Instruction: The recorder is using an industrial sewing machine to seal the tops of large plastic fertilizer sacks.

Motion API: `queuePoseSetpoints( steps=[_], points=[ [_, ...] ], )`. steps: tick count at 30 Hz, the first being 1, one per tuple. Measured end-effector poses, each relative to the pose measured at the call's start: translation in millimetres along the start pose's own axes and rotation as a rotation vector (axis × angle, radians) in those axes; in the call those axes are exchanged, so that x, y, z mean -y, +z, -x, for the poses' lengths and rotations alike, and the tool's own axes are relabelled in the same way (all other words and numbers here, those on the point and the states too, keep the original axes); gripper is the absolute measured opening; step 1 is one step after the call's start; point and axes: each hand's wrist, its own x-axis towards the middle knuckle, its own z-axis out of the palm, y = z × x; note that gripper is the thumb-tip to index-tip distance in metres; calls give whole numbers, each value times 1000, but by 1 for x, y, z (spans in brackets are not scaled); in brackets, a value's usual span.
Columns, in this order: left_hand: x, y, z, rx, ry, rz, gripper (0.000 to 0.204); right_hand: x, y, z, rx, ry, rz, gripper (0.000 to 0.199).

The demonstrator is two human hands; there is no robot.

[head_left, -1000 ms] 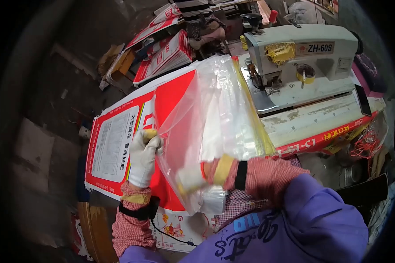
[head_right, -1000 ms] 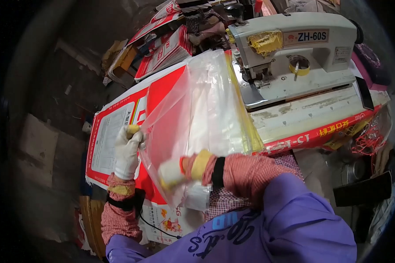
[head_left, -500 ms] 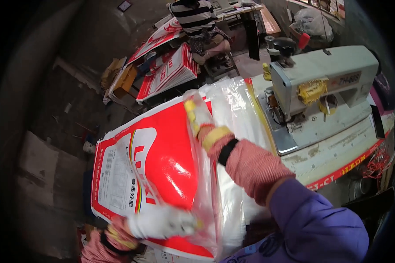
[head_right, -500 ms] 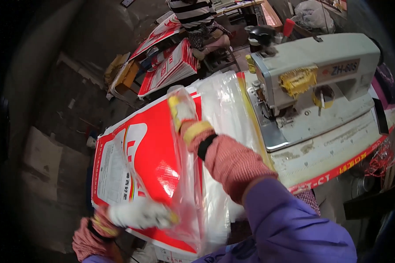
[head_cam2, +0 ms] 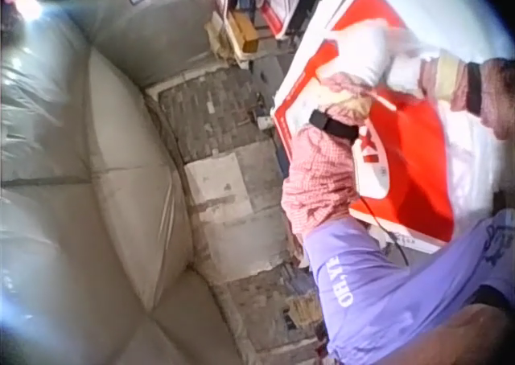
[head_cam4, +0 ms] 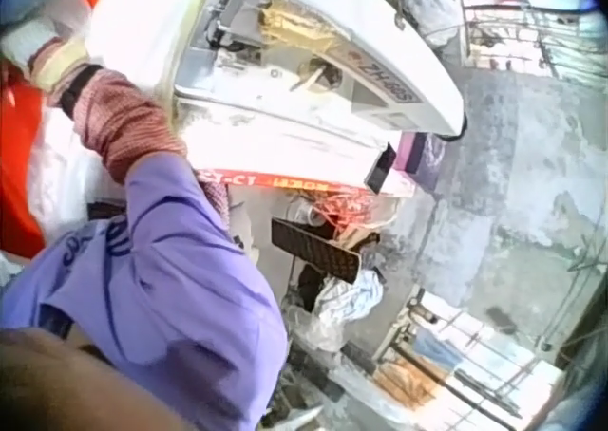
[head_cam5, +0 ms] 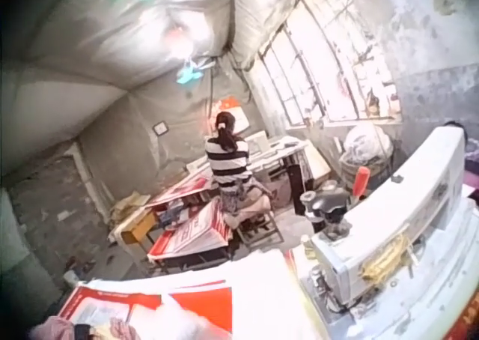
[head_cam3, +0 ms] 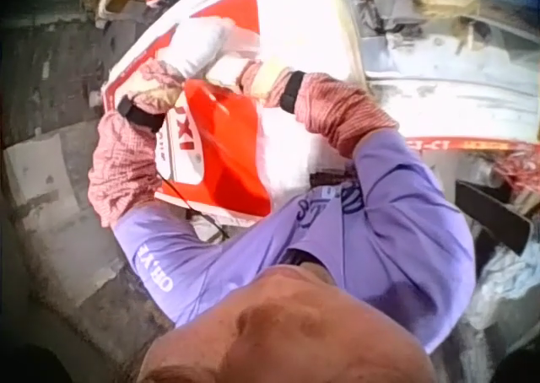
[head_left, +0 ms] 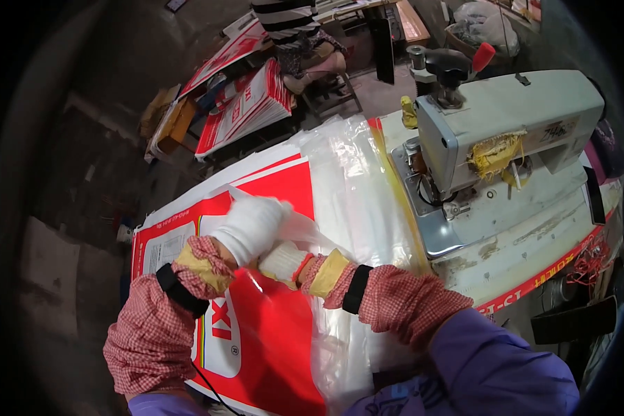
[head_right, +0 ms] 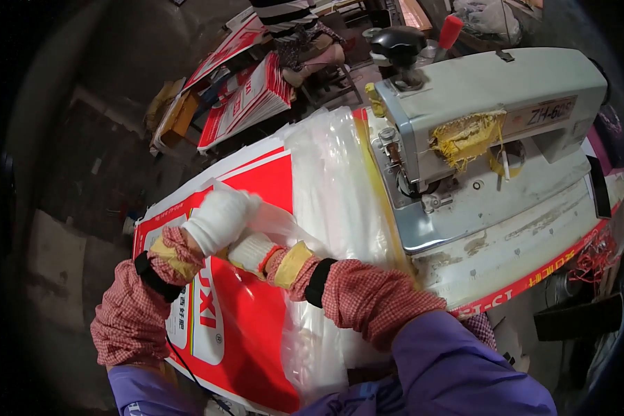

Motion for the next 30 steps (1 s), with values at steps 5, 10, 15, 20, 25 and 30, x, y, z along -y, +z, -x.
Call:
queuePoseSetpoints(
  steps=[5,10,15,20,25,30],
  points=[
    [34,11,-18,-466,-327,-194,14,5,-7,-1,-134,276,-664,61],
    [39,43,-44,-412,-663,13,12,-23,54,-21,-206,114,-715,55],
    [88,-2,-26,-425,-657,-137,10,46,60,29,78,31,-176,29],
    [121,-108,9,-365,-603,-315,15,126,109,137,-599,-537,-388,24],
    [92,-173,27,-405,-549,-379,18,113,65,179,-555,-205,-473,25],
    [60,-187,22,-498,-365,-252,27,7,-34,331,-537,214,-483,27]
  ],
)
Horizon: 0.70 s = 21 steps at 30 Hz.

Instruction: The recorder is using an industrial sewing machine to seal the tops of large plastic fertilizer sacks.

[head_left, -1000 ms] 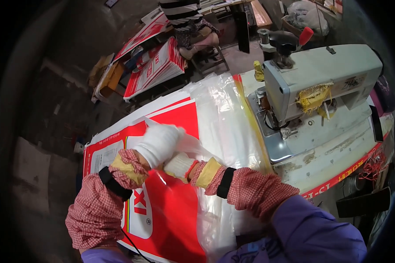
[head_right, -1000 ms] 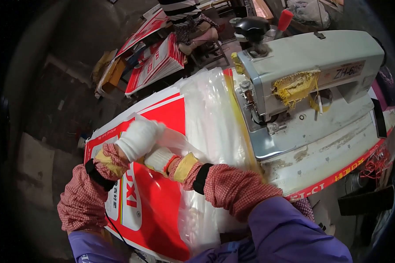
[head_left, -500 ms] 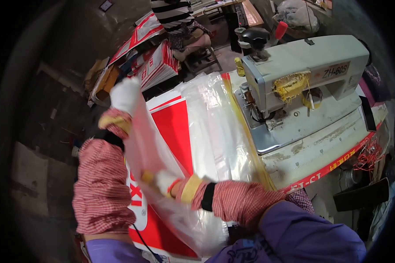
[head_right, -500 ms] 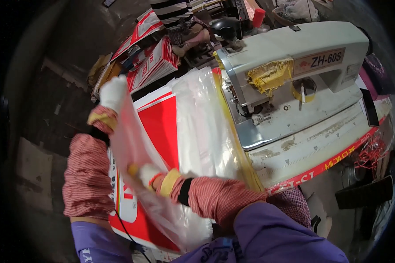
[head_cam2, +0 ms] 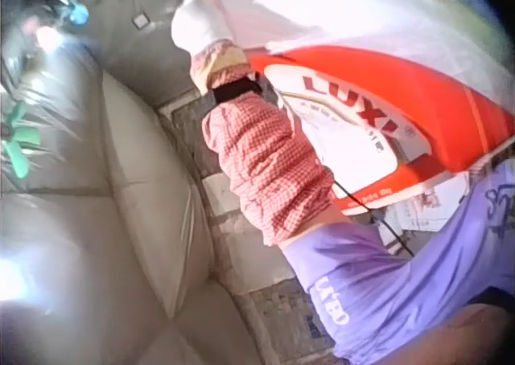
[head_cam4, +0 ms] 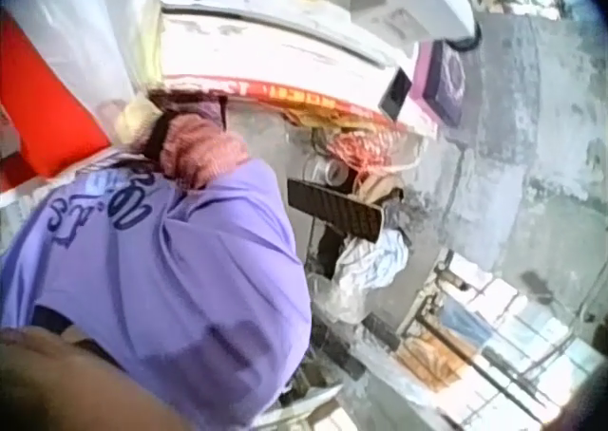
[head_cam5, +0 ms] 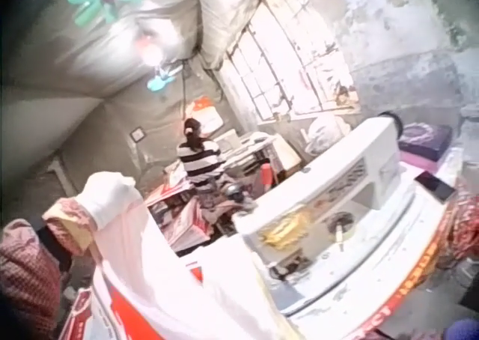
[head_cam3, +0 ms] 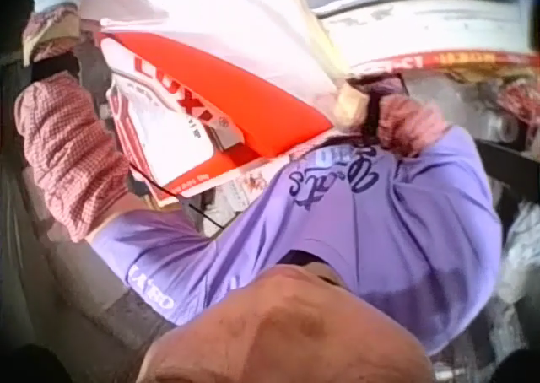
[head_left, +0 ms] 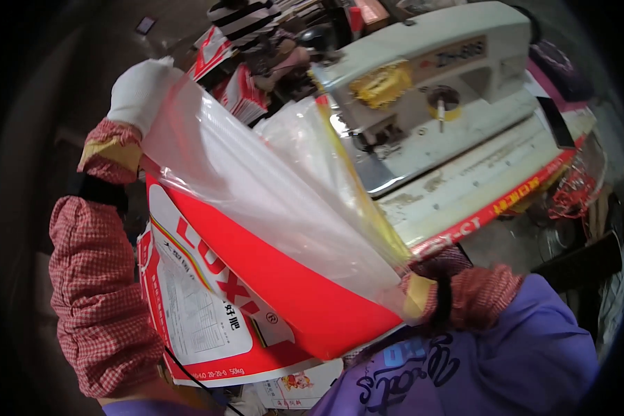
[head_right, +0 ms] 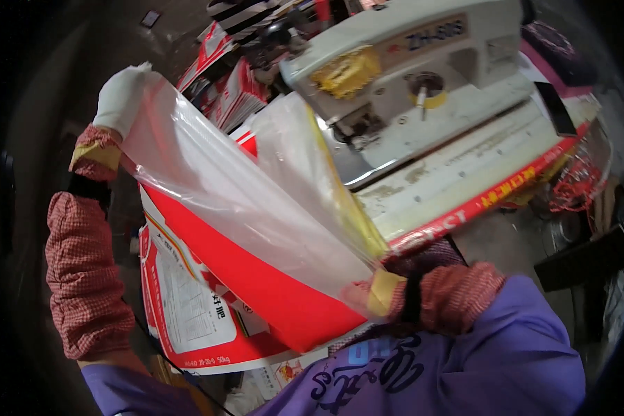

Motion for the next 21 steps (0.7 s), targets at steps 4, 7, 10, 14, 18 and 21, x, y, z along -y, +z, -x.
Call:
queuePoseSetpoints(
  steps=[4,7,10,14,18,21],
  points=[
    [-31,-6,-2,45,-103,33,27,31,4,3,-51,309,44,28],
    [-29,-16,3,9,-37,10,26,30,-14,6,-365,193,119,41],
    [-24,-24,15,53,-61,-29,25,60,-12,-29,-454,90,582,54],
    [-66,-34,-6,130,14,-108,25,71,-26,-57,1,356,46,62],
    [-59,-30,-2,121,-24,-105,24,88,-4,-33,-322,-55,108,57],
    [-53,-22,4,63,-1,-86,24,93,8,-30,50,413,-524,59]
  ],
)
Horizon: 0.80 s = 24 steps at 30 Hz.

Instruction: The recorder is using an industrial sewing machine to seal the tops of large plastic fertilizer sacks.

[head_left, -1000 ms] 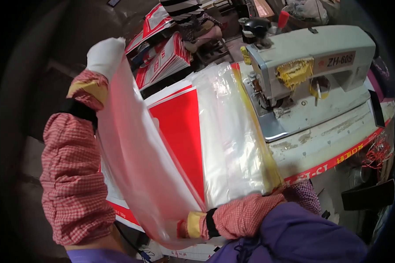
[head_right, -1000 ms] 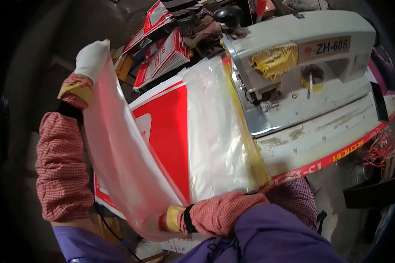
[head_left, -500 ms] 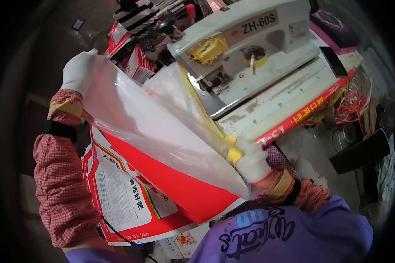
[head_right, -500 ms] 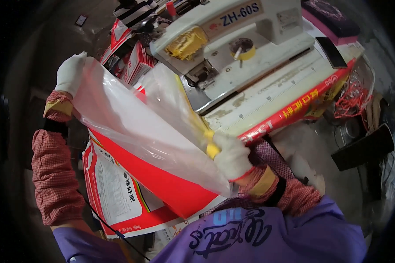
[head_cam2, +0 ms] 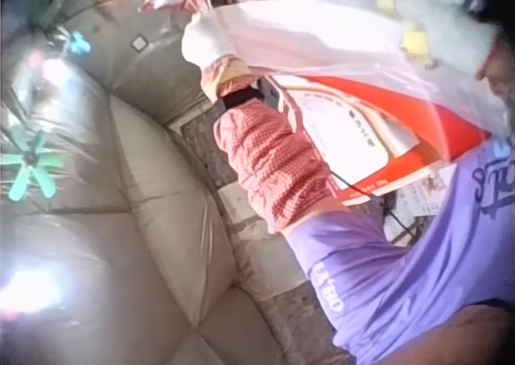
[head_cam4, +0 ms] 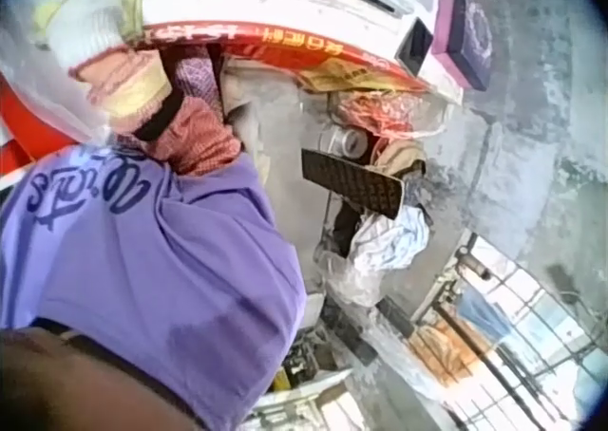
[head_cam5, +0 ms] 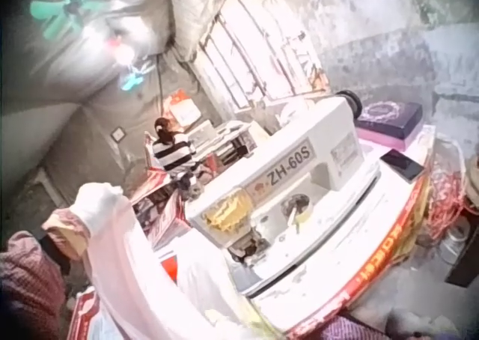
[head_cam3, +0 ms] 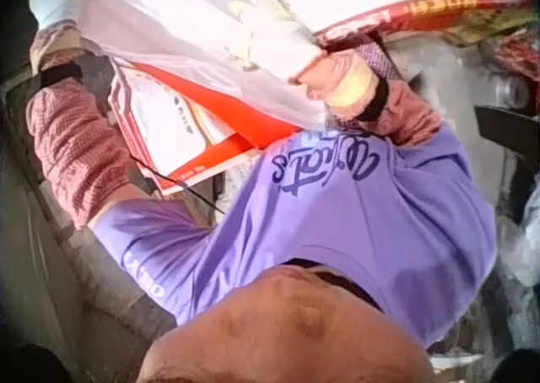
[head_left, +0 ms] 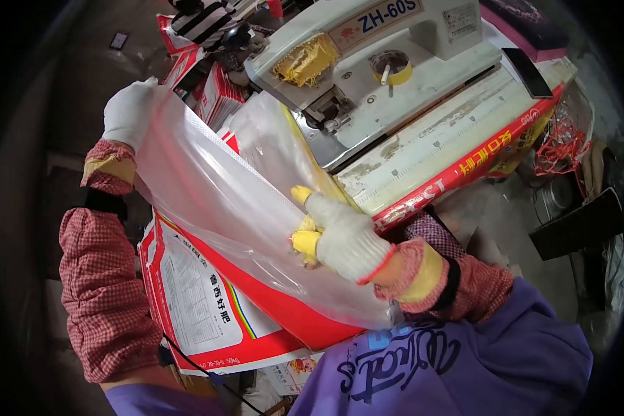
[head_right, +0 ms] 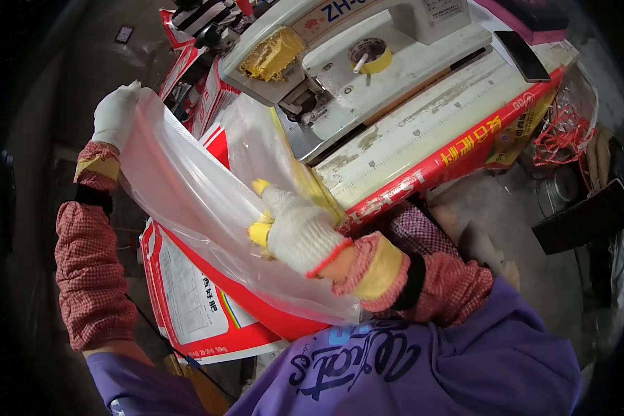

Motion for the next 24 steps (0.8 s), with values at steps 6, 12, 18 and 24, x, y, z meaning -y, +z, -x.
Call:
queuePoseSetpoints(
  steps=[6,12,18,24],
  points=[
    [-16,-4,-14,109,16,34,25,-19,-24,-41,125,200,708,29],
    [70,79,-77,247,-91,69,22,-26,10,-70,18,-301,825,29],
    [-135,142,-46,-304,-178,222,11,-9,13,-20,-137,-398,849,26],
    [-231,168,-13,-541,211,416,13,-21,-98,68,-124,313,165,17]
  ],
)
